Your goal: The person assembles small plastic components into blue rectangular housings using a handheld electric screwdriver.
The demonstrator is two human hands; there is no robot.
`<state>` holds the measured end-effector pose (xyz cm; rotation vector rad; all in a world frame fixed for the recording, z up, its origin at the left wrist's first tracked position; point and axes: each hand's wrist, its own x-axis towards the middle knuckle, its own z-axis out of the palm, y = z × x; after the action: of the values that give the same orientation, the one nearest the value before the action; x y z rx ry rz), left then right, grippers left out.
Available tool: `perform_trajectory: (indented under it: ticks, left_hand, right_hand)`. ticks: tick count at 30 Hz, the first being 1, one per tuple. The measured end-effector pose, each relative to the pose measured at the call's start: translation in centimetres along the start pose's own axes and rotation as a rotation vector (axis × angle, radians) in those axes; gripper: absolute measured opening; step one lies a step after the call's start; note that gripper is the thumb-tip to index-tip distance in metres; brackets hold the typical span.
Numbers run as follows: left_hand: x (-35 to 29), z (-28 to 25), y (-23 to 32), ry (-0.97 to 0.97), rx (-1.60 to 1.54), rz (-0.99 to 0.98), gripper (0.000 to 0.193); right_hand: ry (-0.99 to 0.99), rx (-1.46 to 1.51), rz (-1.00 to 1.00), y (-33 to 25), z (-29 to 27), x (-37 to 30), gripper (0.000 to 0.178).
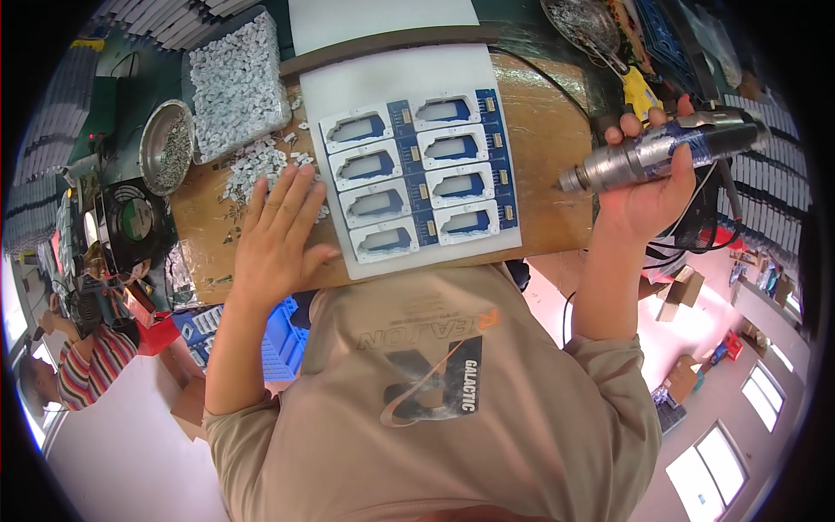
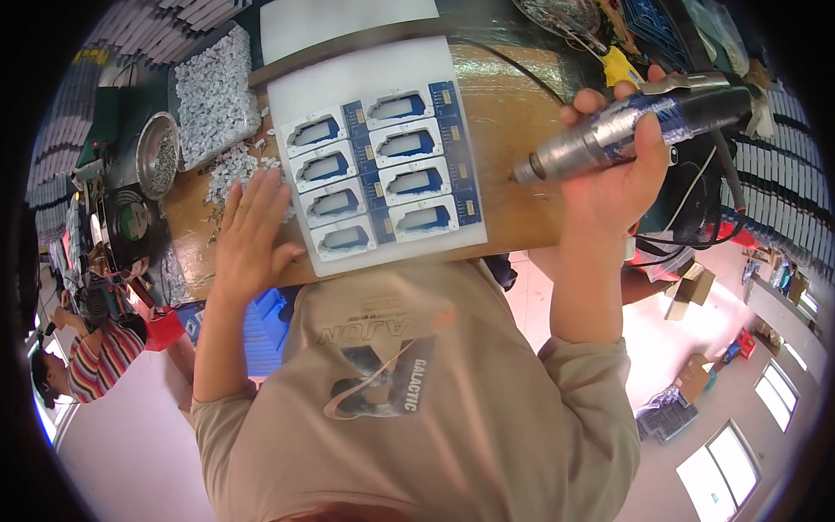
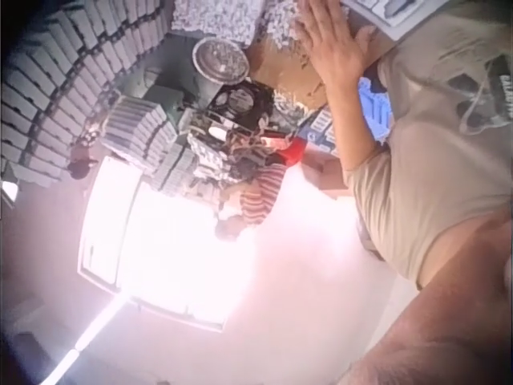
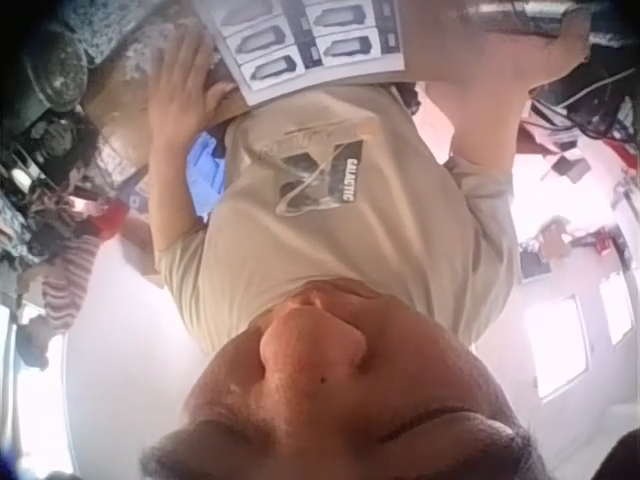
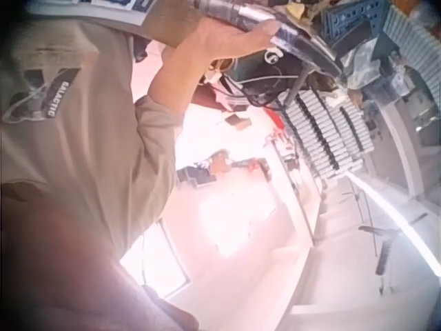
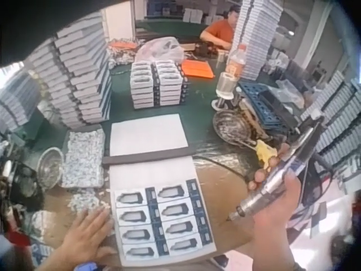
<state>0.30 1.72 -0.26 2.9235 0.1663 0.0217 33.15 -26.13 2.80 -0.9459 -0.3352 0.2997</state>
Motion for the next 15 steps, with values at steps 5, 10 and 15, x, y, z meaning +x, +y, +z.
perform_trajectory:
  ticks: [5, 10, 15]
  left_hand:
    - [-0.1, 0.3, -0.3, -0.007, 0.069, 0.007, 0.081]
    - [0.3, 0.5, 0.0, 0.044, 0.028, -0.058, 0.081]
    - [-0.4, 0.7, 2.7, 0.190, -0.114, -0.027, 0.087]
  right_hand:
    - [-0.132, -0.063, -0.282, 1.4, 3.2, 0.8, 0.064]
    - [-0.146, -0.187, -0.304, 3.2, 4.6, -0.1, 0.070]
    - [-0.212, -0.094, -0.278, 4.0, 4.4, -0.6, 0.078]
